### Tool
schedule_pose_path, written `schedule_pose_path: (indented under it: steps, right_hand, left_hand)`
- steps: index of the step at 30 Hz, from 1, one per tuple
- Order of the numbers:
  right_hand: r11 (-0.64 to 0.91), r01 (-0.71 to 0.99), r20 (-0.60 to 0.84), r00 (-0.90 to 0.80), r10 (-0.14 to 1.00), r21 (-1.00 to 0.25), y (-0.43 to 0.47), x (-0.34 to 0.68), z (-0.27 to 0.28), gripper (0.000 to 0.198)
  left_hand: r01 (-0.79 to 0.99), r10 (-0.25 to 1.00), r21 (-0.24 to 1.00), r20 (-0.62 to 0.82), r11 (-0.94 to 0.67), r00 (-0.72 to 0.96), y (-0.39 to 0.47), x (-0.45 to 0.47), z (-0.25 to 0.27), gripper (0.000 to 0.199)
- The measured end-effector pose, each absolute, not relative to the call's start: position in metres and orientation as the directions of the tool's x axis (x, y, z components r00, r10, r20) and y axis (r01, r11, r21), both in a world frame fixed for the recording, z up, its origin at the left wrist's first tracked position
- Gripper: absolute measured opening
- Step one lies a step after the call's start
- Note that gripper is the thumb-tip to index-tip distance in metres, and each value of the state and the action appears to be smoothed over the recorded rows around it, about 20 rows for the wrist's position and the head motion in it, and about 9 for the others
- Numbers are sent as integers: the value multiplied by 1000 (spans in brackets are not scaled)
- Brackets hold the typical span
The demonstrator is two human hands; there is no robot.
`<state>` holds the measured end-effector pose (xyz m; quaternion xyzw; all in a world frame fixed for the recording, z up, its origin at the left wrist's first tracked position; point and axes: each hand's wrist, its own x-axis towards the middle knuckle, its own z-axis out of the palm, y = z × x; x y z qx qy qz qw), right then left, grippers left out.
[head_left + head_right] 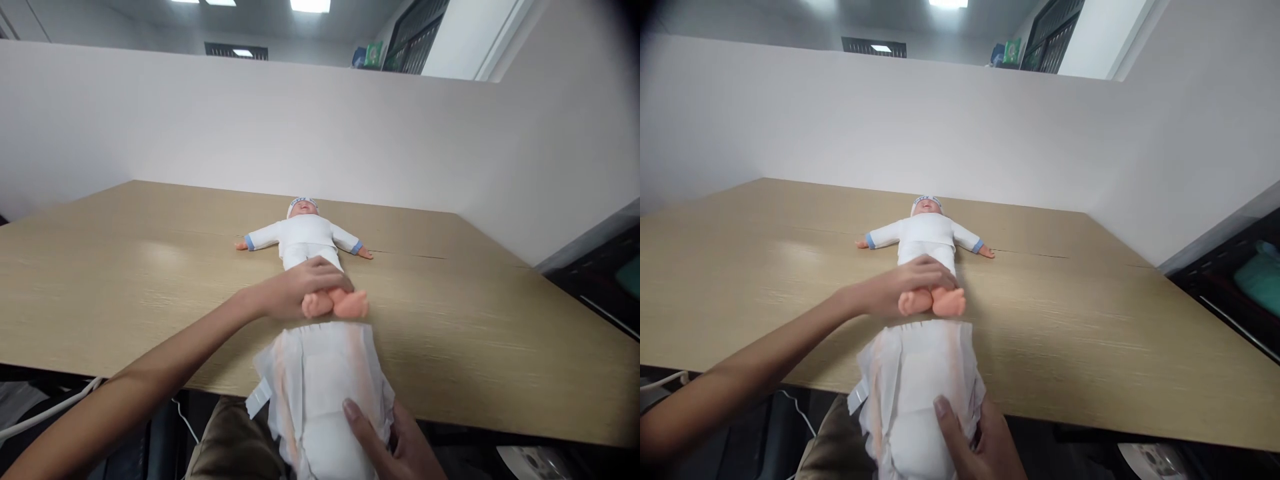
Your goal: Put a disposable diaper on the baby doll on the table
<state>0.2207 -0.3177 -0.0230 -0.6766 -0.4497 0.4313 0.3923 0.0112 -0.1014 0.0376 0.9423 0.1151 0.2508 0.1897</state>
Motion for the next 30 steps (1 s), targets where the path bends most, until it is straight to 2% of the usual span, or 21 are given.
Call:
schedule_pose_path:
  steps: [3, 7, 12, 14, 16, 18, 20, 23, 26, 28, 30]
  right_hand:
    - [-266, 284, -217, 195, 957, -921, -286, 225, -26, 78]
    - [-225, 214, -227, 14, 974, -951, -228, 228, -31, 76]
    - [-258, 160, -282, -155, 947, -953, -192, 235, -26, 79]
    - [-253, 162, -273, -113, 955, -954, -201, 244, -25, 89]
    - [-218, 252, -221, 13, 975, -943, -220, 255, -27, 104]
    - [-190, 452, -150, 123, 981, -872, -239, 264, -32, 107]
    - [-90, 671, 7, 140, 990, -736, -250, 265, -36, 103]
    - [202, 832, 246, -82, 966, -517, -245, 251, -36, 88]
    - [448, 786, 234, -383, 894, -427, -217, 227, -34, 71]
    - [503, 758, 165, -481, 861, -416, -192, 212, -36, 67]
    - [494, 772, 110, -495, 862, -400, -169, 201, -40, 68]
  left_hand:
    - [131, 389, 524, 420, -841, 820, -88, 6, 67, 34]
    - [97, 391, 586, 399, -805, 830, -73, 4, 93, 34]
    - [126, 468, 668, 362, -734, 806, -66, 1, 113, 40]
    - [134, 475, 668, 359, -732, 803, -62, -1, 117, 42]
    - [135, 472, 669, 352, -731, 809, -59, -2, 120, 43]
    - [134, 467, 674, 341, -727, 816, -55, -1, 121, 44]
    - [120, 455, 679, 341, -725, 822, -53, 0, 121, 45]
    - [93, 430, 667, 362, -740, 827, -52, 2, 122, 43]
    - [68, 404, 649, 385, -758, 830, -50, 0, 123, 37]
    - [70, 409, 643, 395, -762, 823, -50, -3, 125, 34]
    - [87, 431, 637, 409, -766, 805, -49, -6, 125, 34]
